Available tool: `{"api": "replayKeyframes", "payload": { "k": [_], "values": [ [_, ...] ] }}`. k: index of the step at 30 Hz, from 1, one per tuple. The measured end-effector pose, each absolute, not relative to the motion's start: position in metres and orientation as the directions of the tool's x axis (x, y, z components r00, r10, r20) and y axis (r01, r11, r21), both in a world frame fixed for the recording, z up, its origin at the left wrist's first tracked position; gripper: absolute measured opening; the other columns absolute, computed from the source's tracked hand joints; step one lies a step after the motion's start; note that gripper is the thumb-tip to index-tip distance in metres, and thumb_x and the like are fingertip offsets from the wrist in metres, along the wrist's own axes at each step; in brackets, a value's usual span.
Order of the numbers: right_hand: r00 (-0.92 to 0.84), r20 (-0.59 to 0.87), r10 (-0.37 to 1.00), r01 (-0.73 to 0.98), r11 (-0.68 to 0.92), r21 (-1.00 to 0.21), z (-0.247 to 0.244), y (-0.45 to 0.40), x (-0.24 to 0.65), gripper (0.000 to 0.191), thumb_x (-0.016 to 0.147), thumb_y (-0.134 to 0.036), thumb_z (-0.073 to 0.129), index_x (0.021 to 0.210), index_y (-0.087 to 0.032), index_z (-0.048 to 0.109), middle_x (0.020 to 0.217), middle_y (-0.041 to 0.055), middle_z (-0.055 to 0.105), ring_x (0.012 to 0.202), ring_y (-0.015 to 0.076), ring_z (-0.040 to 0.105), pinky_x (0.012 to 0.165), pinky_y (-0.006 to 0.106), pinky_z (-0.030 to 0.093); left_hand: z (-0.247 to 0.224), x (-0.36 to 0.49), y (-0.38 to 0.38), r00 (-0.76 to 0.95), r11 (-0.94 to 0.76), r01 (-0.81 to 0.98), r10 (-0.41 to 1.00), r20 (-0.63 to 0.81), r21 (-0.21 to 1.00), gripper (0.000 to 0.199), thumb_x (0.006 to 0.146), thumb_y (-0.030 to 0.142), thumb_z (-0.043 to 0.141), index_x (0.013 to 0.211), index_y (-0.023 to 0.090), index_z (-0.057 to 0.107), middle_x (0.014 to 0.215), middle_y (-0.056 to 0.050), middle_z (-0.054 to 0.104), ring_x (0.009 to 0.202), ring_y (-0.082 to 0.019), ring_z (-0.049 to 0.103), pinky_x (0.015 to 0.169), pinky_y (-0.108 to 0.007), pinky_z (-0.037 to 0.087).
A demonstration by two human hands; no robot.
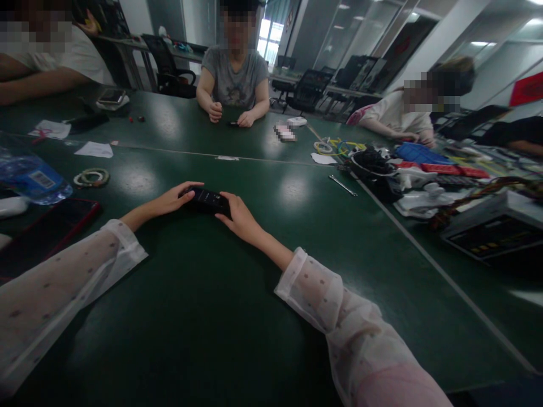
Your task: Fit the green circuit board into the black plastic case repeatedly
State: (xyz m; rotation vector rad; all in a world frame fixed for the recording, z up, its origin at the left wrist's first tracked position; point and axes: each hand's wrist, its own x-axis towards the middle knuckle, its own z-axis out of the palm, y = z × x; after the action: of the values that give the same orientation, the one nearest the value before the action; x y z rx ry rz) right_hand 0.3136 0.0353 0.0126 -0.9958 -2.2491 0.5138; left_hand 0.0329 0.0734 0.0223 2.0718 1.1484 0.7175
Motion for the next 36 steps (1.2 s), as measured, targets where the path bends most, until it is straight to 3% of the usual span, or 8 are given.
{"api": "replayKeyframes", "payload": {
  "k": [7, 13, 22, 36],
  "values": [
    [-0.52, 0.403, 0.753, 0.496, 0.65, -0.576, 0.0116, 0.0363, 0.3151, 0.061, 0.092, -0.032, 0.071, 0.145, -0.025, 0.042, 0.141, 0.0156, 0.057, 0.129, 0.0329, 0.059, 0.11, 0.061, 0.049, 0.0239, 0.0323, 0.0726, 0.455, -0.369, 0.523, 0.883, 0.114, 0.768, 0.073, 0.097, 0.076, 0.036, 0.144, 0.025, 0.058, 0.144, -0.012, 0.06, 0.131, -0.033, 0.056, 0.113, -0.051, 0.041],
    [-0.552, 0.445, 0.705, 0.5, 0.707, -0.5, 0.0174, 0.0312, 0.3135, 0.059, 0.092, -0.032, 0.07, 0.144, -0.025, 0.044, 0.136, 0.0146, 0.059, 0.126, 0.0338, 0.058, 0.109, 0.062, 0.049, 0.0296, 0.0335, 0.0692, 0.438, -0.313, 0.51, 0.896, 0.071, 0.801, 0.067, 0.098, 0.073, 0.036, 0.142, 0.028, 0.061, 0.143, -0.009, 0.061, 0.131, -0.032, 0.056, 0.112, -0.049, 0.042],
    [-0.594, 0.499, 0.631, 0.471, 0.776, -0.42, 0.0193, 0.0284, 0.3126, 0.054, 0.094, -0.028, 0.067, 0.142, -0.025, 0.044, 0.134, 0.0141, 0.058, 0.122, 0.0331, 0.057, 0.104, 0.058, 0.052, 0.0252, 0.0306, 0.0738, 0.465, -0.357, 0.552, 0.882, 0.077, 0.753, 0.067, 0.099, 0.071, 0.036, 0.142, 0.026, 0.061, 0.145, -0.011, 0.059, 0.132, -0.032, 0.054, 0.112, -0.048, 0.041],
    [-0.588, 0.434, 0.682, 0.488, 0.727, -0.483, 0.0165, 0.0287, 0.3122, 0.058, 0.094, -0.038, 0.067, 0.144, -0.026, 0.04, 0.138, 0.0153, 0.056, 0.129, 0.0345, 0.058, 0.111, 0.063, 0.048, 0.0262, 0.0321, 0.0728, 0.481, -0.382, 0.528, 0.87, 0.104, 0.759, 0.06, 0.099, 0.069, 0.037, 0.137, 0.031, 0.064, 0.142, -0.006, 0.063, 0.13, -0.031, 0.055, 0.113, -0.05, 0.039]
  ]
}}
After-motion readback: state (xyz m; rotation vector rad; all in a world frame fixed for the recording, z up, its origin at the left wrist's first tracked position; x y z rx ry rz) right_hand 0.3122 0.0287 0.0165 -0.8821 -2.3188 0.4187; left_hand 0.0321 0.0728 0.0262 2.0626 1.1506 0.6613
